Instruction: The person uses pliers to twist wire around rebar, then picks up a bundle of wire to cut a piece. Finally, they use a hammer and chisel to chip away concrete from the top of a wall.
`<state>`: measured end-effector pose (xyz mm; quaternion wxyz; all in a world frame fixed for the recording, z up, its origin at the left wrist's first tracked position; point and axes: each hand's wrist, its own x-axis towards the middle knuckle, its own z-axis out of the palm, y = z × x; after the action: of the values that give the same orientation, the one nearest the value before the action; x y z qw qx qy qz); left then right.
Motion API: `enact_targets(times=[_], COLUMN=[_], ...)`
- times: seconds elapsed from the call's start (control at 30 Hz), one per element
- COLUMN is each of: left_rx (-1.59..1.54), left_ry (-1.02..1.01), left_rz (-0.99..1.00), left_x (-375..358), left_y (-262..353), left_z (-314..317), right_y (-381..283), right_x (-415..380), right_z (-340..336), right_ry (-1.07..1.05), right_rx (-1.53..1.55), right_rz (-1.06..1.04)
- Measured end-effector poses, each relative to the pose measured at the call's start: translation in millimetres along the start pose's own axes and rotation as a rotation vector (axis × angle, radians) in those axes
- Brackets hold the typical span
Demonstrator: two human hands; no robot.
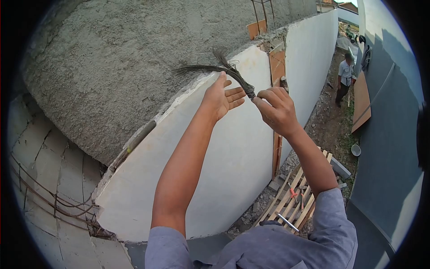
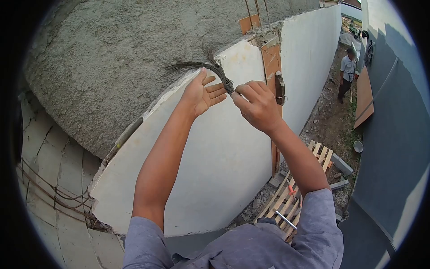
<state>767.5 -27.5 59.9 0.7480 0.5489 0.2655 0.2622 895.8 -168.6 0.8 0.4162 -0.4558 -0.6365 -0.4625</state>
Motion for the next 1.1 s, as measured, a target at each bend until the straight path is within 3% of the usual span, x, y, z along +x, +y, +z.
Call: enact_targets(times=[0.07,0.17,0.37,0.47,0.57,0.67,0.9,1.1], left_rx=[-0.146,-0.334,-0.586,-0.554,-0.461,-0.451,-0.412,-0.414], left_ry=[-0.032,0.093,0.162,0.186,0.187,0.157,0.138,0.129], left_rz=[-0.004,-0.008,0.027,-0.047,0.002,0.012,0.028,0.006], left_x=[23.8,55.1,64.6,62.1,55.5,56.9,49.3,51.3], left_y=[7.6,-8.7,4.9,13.4,4.1,-3.6,-3.7,-7.6], left_z=[15.7,30.1,39.8,39.4,38.8,34.8,28.7,21.1], right_y=[0.0,-0.3,-8.3,-14.3,-30.3,-34.2,-34.4,-41.4], right_x=[-2.6,-8.2,-24.0,-29.4,-19.4,-5.7,-14.8,-28.0], right_z=[2.4,4.9,2.1,7.5,5.8,3.4,26.1,32.5], right_ry=[-0.023,-0.051,-0.132,-0.035,0.126,0.064,0.053,0.054], right_rx=[0.017,0.023,0.045,0.189,0.425,1.093,1.476,1.494], right_rz=[-0.015,-0.03,-0.037,0.189,0.543,1.256,1.399,1.448])
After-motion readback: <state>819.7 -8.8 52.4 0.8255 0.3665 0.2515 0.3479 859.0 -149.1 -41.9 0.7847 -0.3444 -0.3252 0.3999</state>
